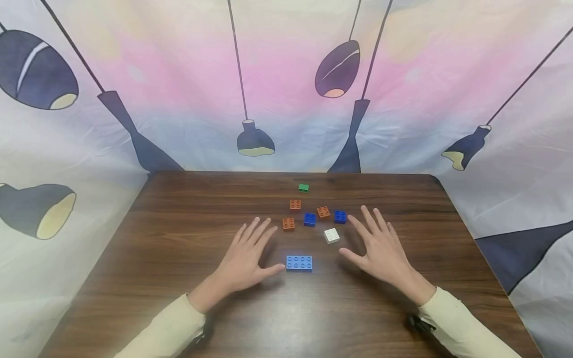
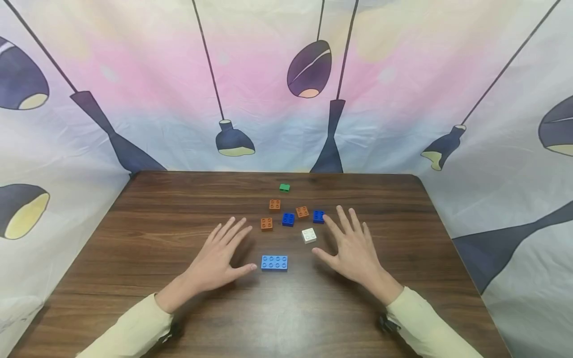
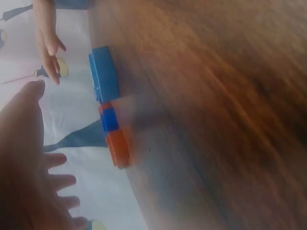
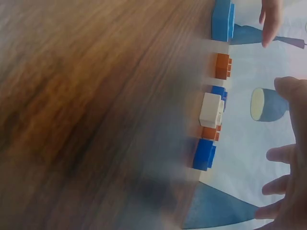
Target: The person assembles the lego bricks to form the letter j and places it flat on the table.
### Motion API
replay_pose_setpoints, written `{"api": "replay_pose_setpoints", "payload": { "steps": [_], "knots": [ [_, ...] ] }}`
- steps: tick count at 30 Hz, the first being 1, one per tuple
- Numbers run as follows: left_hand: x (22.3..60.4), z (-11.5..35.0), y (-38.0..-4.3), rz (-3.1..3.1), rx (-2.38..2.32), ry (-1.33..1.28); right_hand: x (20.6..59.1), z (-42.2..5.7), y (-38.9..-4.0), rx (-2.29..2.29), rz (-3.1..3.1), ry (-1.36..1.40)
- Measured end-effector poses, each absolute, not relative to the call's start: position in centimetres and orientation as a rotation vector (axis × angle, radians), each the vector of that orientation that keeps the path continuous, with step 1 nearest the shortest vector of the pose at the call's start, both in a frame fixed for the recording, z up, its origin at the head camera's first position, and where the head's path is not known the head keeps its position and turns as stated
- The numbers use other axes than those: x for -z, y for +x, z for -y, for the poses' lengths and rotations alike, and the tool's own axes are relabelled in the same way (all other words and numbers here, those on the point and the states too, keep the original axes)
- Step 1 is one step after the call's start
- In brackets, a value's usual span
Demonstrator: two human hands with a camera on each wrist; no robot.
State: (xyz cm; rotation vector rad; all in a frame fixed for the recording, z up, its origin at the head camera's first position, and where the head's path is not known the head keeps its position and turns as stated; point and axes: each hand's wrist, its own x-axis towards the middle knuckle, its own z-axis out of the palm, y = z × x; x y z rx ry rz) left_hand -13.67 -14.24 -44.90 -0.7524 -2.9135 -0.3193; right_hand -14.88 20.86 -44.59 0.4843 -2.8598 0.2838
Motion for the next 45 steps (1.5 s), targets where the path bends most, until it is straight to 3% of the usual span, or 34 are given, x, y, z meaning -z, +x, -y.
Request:
{"api": "replay_pose_setpoints", "payload": {
  "steps": [18,45],
  "knots": [
    [46.1,11.7,-14.0,2.934,0.484,-1.054,46.0,-19.6,-15.9,-0.443,2.88,0.657],
    [46.5,10.5,-14.6,3.047,0.615,-1.082,47.1,-17.9,-17.8,-0.601,2.926,0.681]
  ]
}}
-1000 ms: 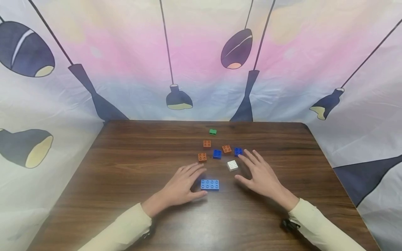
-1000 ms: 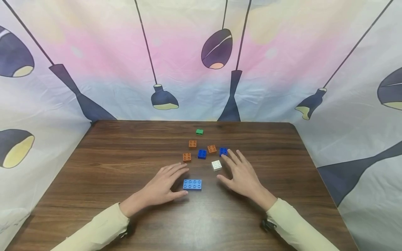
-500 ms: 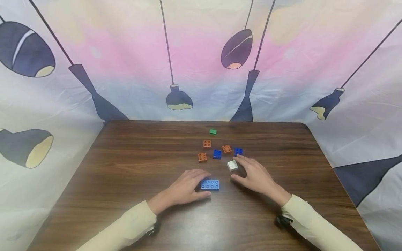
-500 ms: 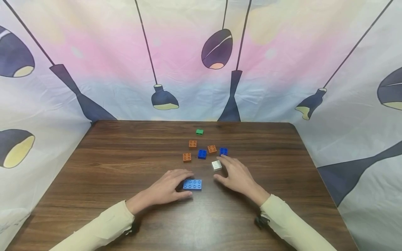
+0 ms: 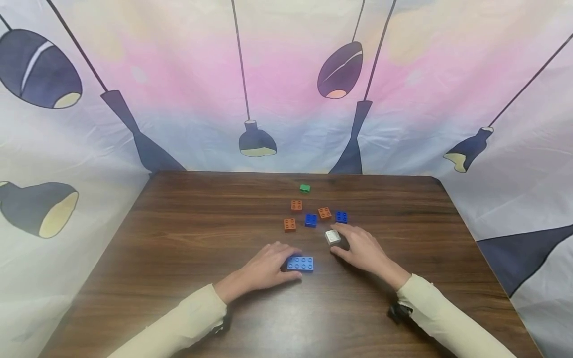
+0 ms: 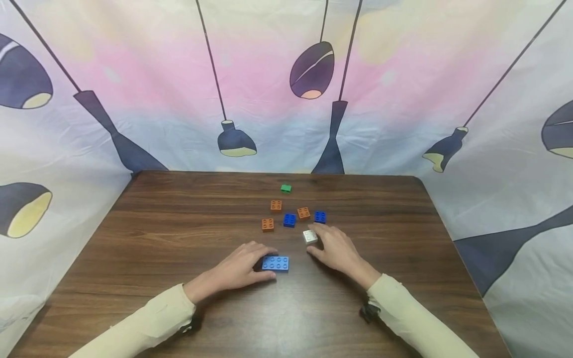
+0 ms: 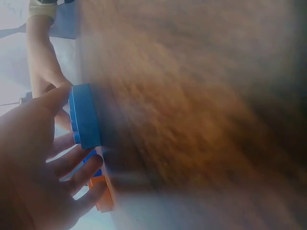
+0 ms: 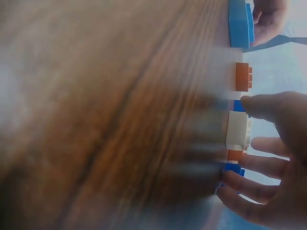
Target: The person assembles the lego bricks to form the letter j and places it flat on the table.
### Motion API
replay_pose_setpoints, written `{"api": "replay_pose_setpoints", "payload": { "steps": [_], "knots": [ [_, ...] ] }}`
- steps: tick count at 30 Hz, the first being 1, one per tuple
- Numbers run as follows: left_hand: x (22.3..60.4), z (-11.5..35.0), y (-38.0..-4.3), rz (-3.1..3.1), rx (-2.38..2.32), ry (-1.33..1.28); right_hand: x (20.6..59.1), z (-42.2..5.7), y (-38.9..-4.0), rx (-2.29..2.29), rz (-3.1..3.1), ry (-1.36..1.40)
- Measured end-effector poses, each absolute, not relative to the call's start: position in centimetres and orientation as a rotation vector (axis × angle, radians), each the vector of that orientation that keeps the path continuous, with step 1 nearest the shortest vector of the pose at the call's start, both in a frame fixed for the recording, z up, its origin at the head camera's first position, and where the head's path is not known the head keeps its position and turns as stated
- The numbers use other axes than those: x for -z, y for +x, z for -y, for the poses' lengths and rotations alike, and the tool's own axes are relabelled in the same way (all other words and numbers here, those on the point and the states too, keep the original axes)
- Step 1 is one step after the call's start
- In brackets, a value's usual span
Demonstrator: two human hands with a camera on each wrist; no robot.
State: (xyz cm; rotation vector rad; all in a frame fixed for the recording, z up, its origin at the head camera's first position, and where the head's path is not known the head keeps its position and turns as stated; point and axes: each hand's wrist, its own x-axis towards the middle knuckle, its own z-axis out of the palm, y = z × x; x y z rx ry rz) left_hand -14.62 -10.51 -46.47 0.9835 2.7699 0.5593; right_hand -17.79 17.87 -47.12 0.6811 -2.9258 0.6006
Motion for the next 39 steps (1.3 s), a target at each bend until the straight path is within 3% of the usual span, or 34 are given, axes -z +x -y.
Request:
{"api": "replay_pose_setpoints", "payload": {
  "steps": [14,39],
  "knots": [
    [46.7,10.0,-15.3,-2.83,-0.516,1.08,47.2,-17.7,-18.7,-0.569,2.931,0.666],
    [47.0,9.1,-17.6,-2.827,-0.628,1.012,47.0,-17.8,-18.6,-0.592,2.931,0.616]
  ]
}}
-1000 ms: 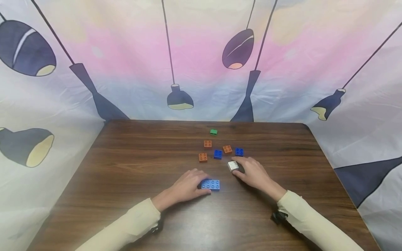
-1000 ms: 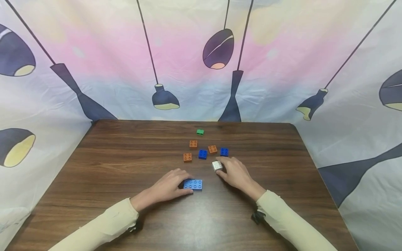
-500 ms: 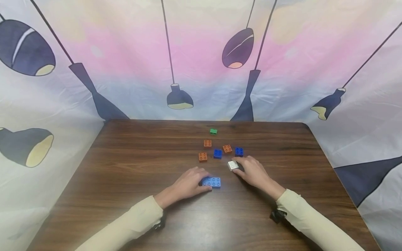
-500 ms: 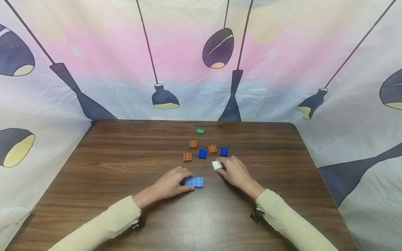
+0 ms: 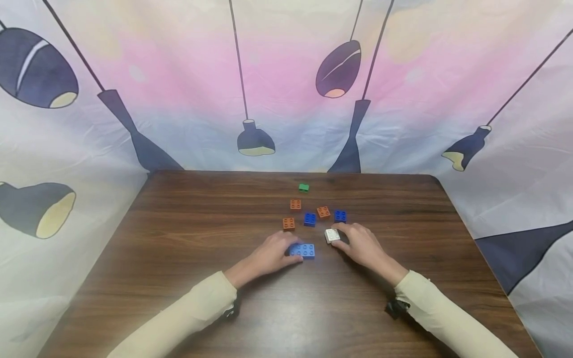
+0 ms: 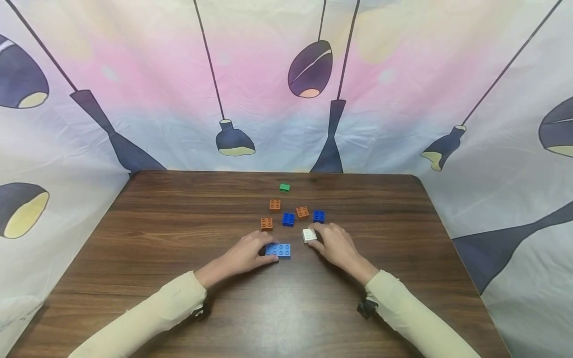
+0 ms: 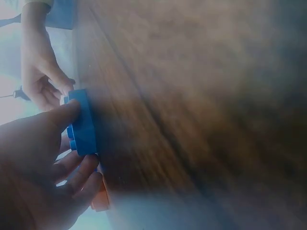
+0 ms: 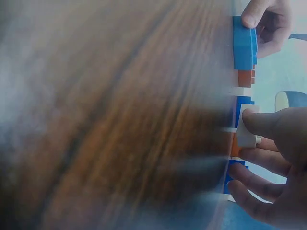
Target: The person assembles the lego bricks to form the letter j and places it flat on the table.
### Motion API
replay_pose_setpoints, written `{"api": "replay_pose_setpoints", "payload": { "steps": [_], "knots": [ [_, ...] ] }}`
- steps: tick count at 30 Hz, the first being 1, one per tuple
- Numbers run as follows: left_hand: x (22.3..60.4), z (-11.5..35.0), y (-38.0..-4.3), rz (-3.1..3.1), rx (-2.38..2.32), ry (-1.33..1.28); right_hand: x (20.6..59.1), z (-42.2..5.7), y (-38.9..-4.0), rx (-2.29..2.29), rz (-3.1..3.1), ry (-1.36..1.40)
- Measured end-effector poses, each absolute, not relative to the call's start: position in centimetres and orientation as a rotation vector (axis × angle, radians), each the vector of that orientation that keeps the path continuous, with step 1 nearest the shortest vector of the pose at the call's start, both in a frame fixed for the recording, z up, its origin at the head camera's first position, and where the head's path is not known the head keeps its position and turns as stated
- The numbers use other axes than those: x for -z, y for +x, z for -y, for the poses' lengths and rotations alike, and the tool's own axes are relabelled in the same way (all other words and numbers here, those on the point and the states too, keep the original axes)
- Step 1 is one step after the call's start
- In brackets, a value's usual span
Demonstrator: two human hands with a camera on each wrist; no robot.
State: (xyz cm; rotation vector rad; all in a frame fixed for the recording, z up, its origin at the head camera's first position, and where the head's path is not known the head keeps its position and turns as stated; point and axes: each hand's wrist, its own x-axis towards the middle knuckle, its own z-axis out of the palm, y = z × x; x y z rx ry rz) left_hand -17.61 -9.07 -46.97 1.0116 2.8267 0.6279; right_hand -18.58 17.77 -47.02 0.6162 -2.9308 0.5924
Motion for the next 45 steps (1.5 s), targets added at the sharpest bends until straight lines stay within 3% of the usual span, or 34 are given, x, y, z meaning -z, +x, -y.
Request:
{"api": "replay_pose_setpoints", "payload": {
  "steps": [25,45],
  "knots": [
    [46.8,8.5,-18.5,-2.817,-0.683,0.979,44.2,-16.5,-17.3,-0.718,2.856,0.672],
    [47.1,8.6,-18.9,-2.804,-0.708,1.008,45.1,-14.8,-16.7,-0.763,2.9,0.702]
  ]
}}
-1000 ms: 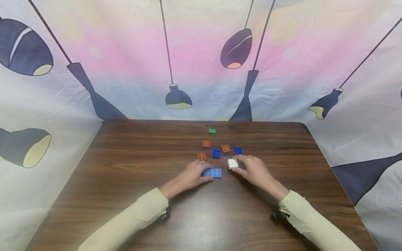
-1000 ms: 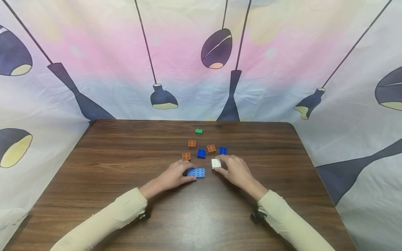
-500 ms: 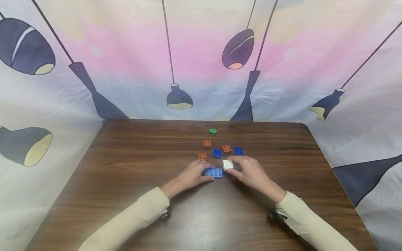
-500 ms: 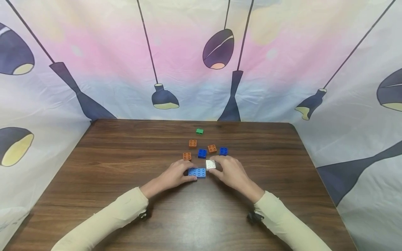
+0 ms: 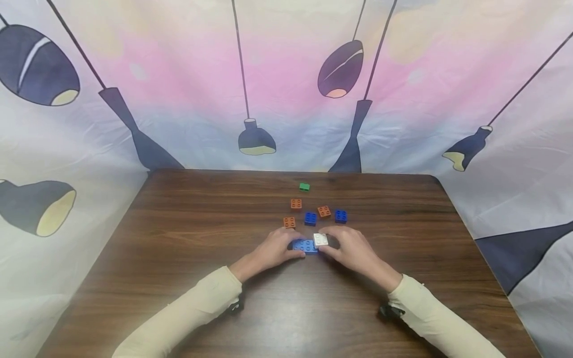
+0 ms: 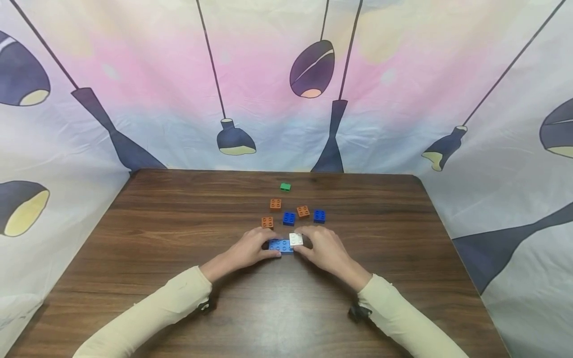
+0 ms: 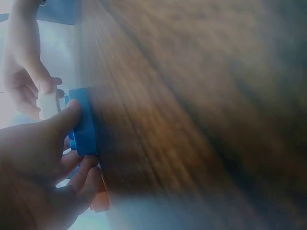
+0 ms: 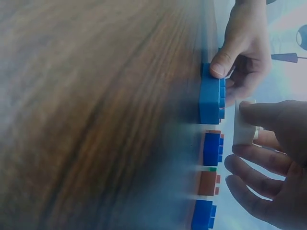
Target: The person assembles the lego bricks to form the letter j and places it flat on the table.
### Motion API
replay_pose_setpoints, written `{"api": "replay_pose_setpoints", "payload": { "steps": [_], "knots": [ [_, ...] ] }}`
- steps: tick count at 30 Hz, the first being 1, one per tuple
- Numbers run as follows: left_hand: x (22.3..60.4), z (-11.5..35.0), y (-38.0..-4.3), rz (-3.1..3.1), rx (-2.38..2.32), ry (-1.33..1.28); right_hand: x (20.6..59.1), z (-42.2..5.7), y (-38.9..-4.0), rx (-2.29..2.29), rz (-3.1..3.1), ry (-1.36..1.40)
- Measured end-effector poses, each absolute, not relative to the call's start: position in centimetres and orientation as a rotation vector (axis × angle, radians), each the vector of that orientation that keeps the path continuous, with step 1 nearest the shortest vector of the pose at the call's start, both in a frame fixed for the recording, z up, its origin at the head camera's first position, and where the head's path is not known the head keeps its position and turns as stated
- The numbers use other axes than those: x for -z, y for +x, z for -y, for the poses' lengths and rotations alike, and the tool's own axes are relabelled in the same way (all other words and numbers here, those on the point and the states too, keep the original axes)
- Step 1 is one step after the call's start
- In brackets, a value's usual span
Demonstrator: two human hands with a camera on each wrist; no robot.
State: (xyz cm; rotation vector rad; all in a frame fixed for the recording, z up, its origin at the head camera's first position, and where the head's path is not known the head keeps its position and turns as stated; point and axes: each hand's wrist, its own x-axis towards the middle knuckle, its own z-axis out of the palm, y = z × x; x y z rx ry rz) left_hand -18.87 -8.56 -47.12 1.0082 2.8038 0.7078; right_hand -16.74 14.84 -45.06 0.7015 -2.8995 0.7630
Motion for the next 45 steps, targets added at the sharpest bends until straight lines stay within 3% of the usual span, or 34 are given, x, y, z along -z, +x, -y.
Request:
{"api": "replay_pose_setpoints", "payload": {
  "steps": [45],
  "knots": [
    [47.04,8.43,-18.99,-2.792,-0.754,0.966,45.71,-13.87,-17.09,-0.665,2.894,0.761]
  ]
}}
